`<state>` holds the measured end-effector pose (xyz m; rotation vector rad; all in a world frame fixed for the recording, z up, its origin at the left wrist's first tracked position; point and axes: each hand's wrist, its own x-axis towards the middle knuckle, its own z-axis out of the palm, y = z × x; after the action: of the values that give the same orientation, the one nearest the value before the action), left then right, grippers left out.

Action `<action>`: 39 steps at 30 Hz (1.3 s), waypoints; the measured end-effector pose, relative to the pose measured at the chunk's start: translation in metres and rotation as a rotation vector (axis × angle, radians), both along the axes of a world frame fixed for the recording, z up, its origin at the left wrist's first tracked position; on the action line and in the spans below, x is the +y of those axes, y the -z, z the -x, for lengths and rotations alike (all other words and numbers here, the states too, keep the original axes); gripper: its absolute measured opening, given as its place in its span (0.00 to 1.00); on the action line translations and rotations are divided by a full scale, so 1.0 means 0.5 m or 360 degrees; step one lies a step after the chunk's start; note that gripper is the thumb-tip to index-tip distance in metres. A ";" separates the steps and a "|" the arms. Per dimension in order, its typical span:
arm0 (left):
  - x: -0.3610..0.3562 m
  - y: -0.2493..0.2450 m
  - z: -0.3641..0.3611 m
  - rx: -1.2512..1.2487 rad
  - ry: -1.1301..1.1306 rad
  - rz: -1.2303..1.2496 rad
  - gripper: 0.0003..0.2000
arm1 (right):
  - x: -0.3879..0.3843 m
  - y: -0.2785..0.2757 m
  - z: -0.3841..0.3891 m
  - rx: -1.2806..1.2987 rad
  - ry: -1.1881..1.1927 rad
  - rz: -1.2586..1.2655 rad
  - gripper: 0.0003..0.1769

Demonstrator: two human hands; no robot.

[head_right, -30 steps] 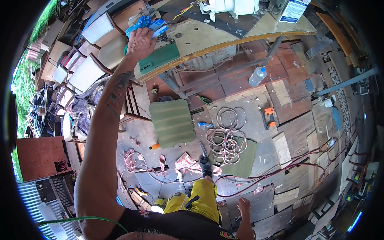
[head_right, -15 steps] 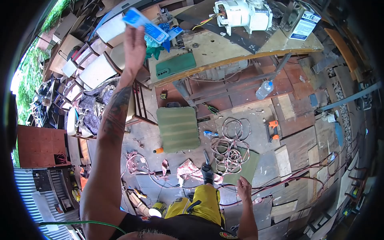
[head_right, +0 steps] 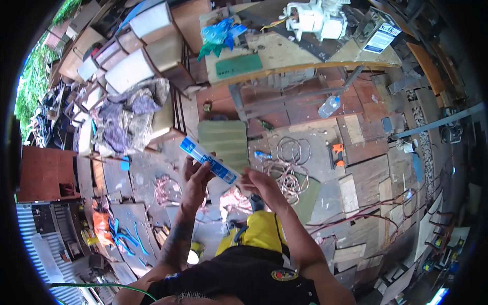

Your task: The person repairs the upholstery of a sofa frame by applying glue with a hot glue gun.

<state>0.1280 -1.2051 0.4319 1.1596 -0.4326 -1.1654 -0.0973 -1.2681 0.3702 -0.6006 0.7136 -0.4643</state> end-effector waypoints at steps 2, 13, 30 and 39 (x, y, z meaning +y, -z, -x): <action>0.060 -0.019 -0.005 0.0043 -0.0085 -0.0021 0.22 | 0.020 -0.120 -0.064 0.0171 -0.0227 0.0266 0.24; 0.310 -0.136 -0.076 -0.0223 -0.0592 0.0142 0.19 | 0.217 -0.246 -0.228 0.0535 -0.0571 0.1247 0.14; 0.460 -0.156 -0.110 0.0378 -0.0619 0.0062 0.16 | 0.335 -0.314 -0.209 -0.0303 -0.0642 0.1308 0.24; 0.508 -0.139 -0.013 -0.0370 -0.0567 -0.0167 0.34 | 0.343 -0.340 -0.237 0.0055 -0.0363 0.2292 0.09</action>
<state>0.1343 -0.9513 0.5014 1.4055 -0.3253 -0.7548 0.0211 -1.0966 0.5403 -2.0129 0.2250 -0.7202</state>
